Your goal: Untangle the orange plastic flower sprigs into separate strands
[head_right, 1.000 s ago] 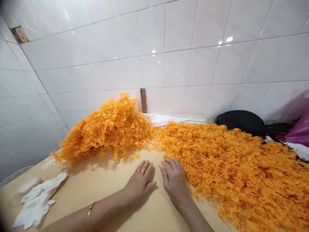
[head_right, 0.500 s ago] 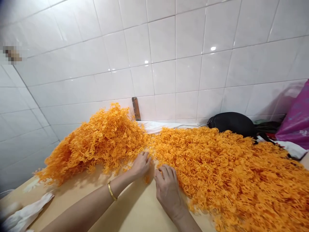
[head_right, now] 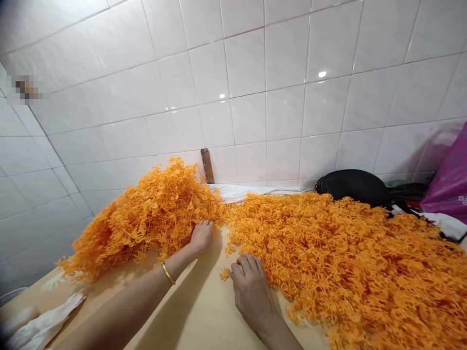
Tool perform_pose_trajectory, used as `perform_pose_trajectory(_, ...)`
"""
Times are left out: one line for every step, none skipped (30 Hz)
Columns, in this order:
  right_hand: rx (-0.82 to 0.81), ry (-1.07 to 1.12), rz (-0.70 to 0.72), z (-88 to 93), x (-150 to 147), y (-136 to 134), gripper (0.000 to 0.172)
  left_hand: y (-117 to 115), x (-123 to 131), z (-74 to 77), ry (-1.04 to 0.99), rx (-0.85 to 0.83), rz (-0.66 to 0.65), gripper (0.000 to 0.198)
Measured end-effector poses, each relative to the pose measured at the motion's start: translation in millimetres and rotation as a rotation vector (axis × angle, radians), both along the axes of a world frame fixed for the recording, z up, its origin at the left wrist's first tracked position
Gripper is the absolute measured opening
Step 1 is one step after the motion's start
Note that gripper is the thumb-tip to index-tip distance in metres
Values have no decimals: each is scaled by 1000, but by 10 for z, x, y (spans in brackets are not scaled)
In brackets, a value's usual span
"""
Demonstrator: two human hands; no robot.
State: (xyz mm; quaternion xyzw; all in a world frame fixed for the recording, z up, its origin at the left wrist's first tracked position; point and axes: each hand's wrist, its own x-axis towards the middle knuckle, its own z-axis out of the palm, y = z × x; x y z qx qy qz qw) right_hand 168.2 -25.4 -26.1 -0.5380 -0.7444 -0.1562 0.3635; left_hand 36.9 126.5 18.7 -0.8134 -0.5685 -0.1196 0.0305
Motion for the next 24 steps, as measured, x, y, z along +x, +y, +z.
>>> perform_pose_trajectory(-11, 0, 2, 1, 2, 0, 19, 12, -29, -14, -12, 4, 3, 25)
perform_pose_trajectory(-22, 0, 3, 4, 3, -2, 19, 20, -55, -14, -29, 9, 6, 23)
perform_pose_trajectory(-32, -1, 6, 11, 0, -8, 19, 26, -80, 1, -51, 14, 8, 21)
perform_pose_trajectory(-42, -6, 14, 19, -9, -17, 19, 31, -105, 30, -77, 21, 8, 19)
perform_pose_trajectory(-54, -19, 28, 27, -24, -29, 20, 36, -132, 71, -107, 29, 4, 19)
perform_pose_trajectory(-71, -44, 48, 32, -45, -41, 21, 39, -159, 119, -139, 41, -2, 19)
perform_pose_trajectory(-93, -82, 76, 32, -70, -51, 22, 38, -189, 172, -173, 54, -8, 19)
perform_pose_trajectory(-114, -128, 106, 23, -94, -56, 25, 30, -220, 224, -205, 69, -15, 20)
perform_pose_trajectory(-130, -176, 127, 5, -114, -54, 27, 12, -252, 271, -236, 82, -22, 21)
perform_pose_trajectory(-139, -215, 129, -23, -125, -45, 29, -17, -285, 311, -262, 91, -32, 22)
perform_pose_trajectory(-135, -238, 107, -59, -125, -28, 31, -58, -319, 342, -283, 93, -48, 22)
perform_pose_trajectory(-119, -245, 64, -102, -111, -5, 30, -111, -352, 363, -296, 84, -72, 21)
perform_pose_trajectory(-96, -241, 6, -146, -85, 23, 29, -173, -384, 375, -301, 61, -106, 19)
perform_pose_trajectory(-71, -233, -55, -190, -48, 56, 28, -239, -413, 377, -300, 28, -144, 16)
perform_pose_trajectory(-43, -227, -105, -229, -6, 91, 26, -303, -437, 372, -296, -12, -183, 13)
perform_pose_trajectory(-17, -232, -138, -260, 36, 128, 25, -360, -456, 362, -296, -54, -217, 11)
perform_pose_trajectory(18, -241, -158, -281, 73, 162, 24, -407, -471, 348, -307, -94, -240, 10)
perform_pose_trajectory(60, -253, -172, -291, 100, 190, 23, -442, -481, 332, -332, -136, -254, 9)
perform_pose_trajectory(99, -263, -184, -288, 114, 206, 23, -468, -487, 316, -371, -185, -257, 7)
perform_pose_trajectory(130, -268, -194, -275, 114, 210, 23, -489, -491, 301, -405, -226, -254, 7)
perform_pose_trajectory(149, -269, -200, -253, 99, 202, 23, -511, -492, 286, -448, -277, -251, 8)
perform_pose_trajectory(157, -251, -208, -225, 74, 185, 24, -536, -493, 275, -500, -341, -253, 12)
perform_pose_trajectory(159, -217, -219, -197, 44, 164, 25, -568, -493, 269, -557, -412, -265, 17)
perform_pose_trajectory(162, -174, -230, -171, 14, 143, 26, -607, -494, 271, -614, -478, -290, 23)
